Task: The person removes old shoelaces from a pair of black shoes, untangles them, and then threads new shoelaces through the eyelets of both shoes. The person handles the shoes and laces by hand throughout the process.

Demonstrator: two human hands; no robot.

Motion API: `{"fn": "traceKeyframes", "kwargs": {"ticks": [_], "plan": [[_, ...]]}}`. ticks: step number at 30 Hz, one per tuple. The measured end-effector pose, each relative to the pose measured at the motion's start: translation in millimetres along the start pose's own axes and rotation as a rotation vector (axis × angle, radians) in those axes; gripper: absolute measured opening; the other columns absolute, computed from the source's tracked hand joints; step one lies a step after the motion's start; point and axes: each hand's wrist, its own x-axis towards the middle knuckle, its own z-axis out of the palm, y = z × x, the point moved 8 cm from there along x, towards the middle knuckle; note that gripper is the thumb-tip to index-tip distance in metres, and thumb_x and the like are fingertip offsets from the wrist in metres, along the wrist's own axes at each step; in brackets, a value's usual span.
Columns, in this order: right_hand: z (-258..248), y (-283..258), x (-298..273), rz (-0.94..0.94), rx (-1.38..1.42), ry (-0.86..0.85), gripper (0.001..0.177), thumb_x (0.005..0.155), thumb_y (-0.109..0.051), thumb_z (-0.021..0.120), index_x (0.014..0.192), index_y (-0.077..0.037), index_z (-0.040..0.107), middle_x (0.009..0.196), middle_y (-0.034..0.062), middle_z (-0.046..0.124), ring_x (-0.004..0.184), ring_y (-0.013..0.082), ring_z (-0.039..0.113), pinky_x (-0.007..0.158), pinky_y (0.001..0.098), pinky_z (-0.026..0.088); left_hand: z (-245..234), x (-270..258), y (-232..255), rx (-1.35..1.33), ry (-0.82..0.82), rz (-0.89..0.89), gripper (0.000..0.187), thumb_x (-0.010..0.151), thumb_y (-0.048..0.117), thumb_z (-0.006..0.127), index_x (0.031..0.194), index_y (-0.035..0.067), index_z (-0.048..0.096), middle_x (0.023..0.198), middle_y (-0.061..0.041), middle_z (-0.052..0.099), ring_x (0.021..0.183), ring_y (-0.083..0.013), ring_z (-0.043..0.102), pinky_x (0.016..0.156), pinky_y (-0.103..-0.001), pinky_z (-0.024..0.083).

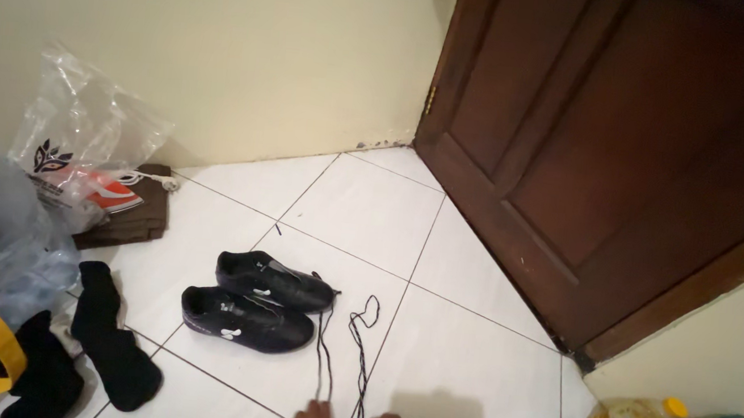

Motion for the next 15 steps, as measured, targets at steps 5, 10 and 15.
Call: {"fn": "traceKeyframes", "kwargs": {"ticks": [5, 10, 15], "plan": [[-32.5, 2.8, 21.6, 0.014, 0.212, 0.409, 0.021, 0.088, -0.031, 0.068, 0.095, -0.011, 0.069, 0.099, 0.016, 0.075, 0.095, 0.0295, 0.075, 0.086, 0.0393, 0.06, -3.6, -24.5, 54.1, -0.028, 0.206, 0.23, 0.025, 0.092, 0.022, 0.062, 0.11, 0.004, 0.065, 0.094, -0.016, 0.067, 0.071, -0.0312, 0.074, 0.048, -0.049, 0.06], [-37.0, -22.7, 37.1, 0.192, -0.009, 0.527, 0.036, 0.081, -0.038, 0.079, 0.097, -0.01, 0.064, 0.103, 0.0118, 0.059, 0.098, 0.0318, 0.062, 0.083, 0.0453, 0.053, -15.7, -30.7, 63.8, -0.22, 0.331, 0.128, 0.023, 0.092, 0.022, 0.062, 0.107, 0.006, 0.068, 0.09, -0.016, 0.068, 0.069, -0.0325, 0.074, 0.048, -0.05, 0.059], [-33.7, -35.5, 49.4, 0.146, -0.175, 0.597, 0.031, 0.081, -0.032, 0.075, 0.097, -0.008, 0.065, 0.108, 0.0136, 0.055, 0.104, 0.0331, 0.057, 0.083, 0.0465, 0.054, -11.0, -25.8, 67.2, -0.289, 0.25, 0.016, 0.024, 0.089, 0.019, 0.063, 0.108, 0.006, 0.068, 0.091, -0.019, 0.068, 0.072, -0.0344, 0.074, 0.053, -0.05, 0.06]]}}
